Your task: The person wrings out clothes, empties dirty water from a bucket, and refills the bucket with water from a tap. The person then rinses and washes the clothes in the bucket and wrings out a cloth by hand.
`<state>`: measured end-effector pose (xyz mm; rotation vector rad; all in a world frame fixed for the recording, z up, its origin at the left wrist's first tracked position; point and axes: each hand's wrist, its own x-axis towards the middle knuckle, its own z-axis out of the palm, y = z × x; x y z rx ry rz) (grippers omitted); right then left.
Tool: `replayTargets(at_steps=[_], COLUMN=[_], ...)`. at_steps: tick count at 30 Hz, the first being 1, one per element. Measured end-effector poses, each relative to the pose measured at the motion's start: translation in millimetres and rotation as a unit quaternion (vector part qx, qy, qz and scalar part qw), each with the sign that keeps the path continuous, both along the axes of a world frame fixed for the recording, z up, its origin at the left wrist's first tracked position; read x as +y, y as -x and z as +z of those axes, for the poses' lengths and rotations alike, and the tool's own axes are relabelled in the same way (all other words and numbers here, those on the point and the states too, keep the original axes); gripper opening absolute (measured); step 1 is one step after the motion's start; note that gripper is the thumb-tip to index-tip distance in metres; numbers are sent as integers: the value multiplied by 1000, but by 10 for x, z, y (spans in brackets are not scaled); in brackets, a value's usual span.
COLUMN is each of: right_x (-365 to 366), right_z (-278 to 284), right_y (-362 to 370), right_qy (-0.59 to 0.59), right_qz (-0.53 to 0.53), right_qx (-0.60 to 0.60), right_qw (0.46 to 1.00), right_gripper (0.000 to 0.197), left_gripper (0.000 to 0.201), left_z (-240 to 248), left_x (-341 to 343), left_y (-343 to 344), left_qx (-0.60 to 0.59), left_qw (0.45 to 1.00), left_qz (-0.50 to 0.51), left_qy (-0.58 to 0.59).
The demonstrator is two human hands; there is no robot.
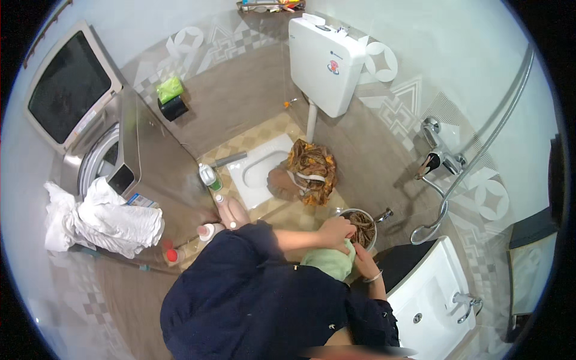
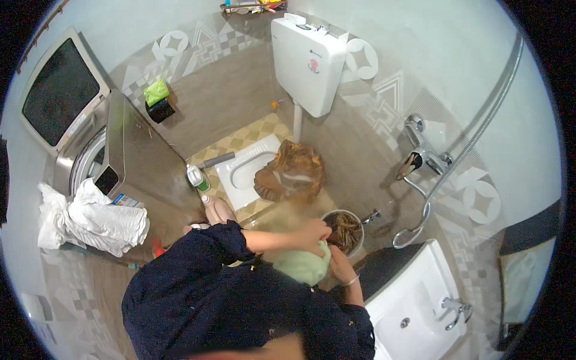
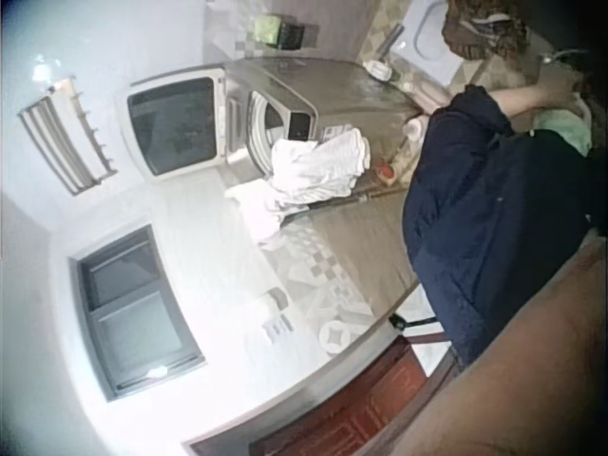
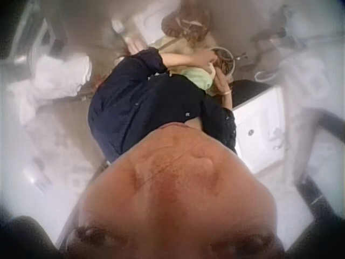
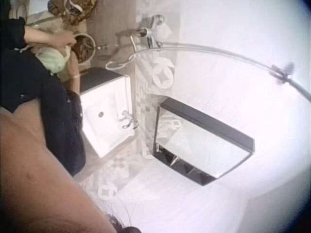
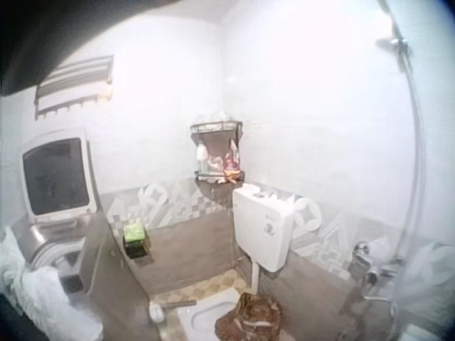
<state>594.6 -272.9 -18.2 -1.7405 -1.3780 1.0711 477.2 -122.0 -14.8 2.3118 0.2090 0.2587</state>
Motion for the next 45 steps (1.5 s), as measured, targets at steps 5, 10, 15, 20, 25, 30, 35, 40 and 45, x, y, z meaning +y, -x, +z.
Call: replayTargets(at_steps=[5,10,15,20,25,30,35,40,45], right_x=[-39,67,70,14,33,-192,-340,-286,-223], right_z=[-105,76,28,-87,638,457,74,-111,-381], right_y=[-118,-250,-308,-360,-254,-292,-264,-139,122], right_qy=[12,68,28,11,47,-46,-65,-132,-177], right_qz=[41,128,195,230,233,147,150,34,-110], right_qx=[-39,-81,20,-175,-322,-314,-293,-252,-127], right_qw=[998,986,980,957,917,937,942,958,970], right_gripper=[17,18,23,19,9,10,15,12,15], left_gripper=[43,48,49,50,45,40,35,34,30], left_z=[157,392,280,118,152,166,173,-91,-1], left_x=[-11,-57,-5,61,138,207,154,16,-2], left_y=[21,27,-9,-9,-32,-42,79,95,83], left_qx=[155,220,193,98,57,76,176,188,216], left_qw=[985,967,976,992,981,973,953,895,602], left_qz=[30,33,-16,-71,-171,-200,-197,-29,87], left_qy=[-68,-123,-94,-39,66,83,148,404,764])
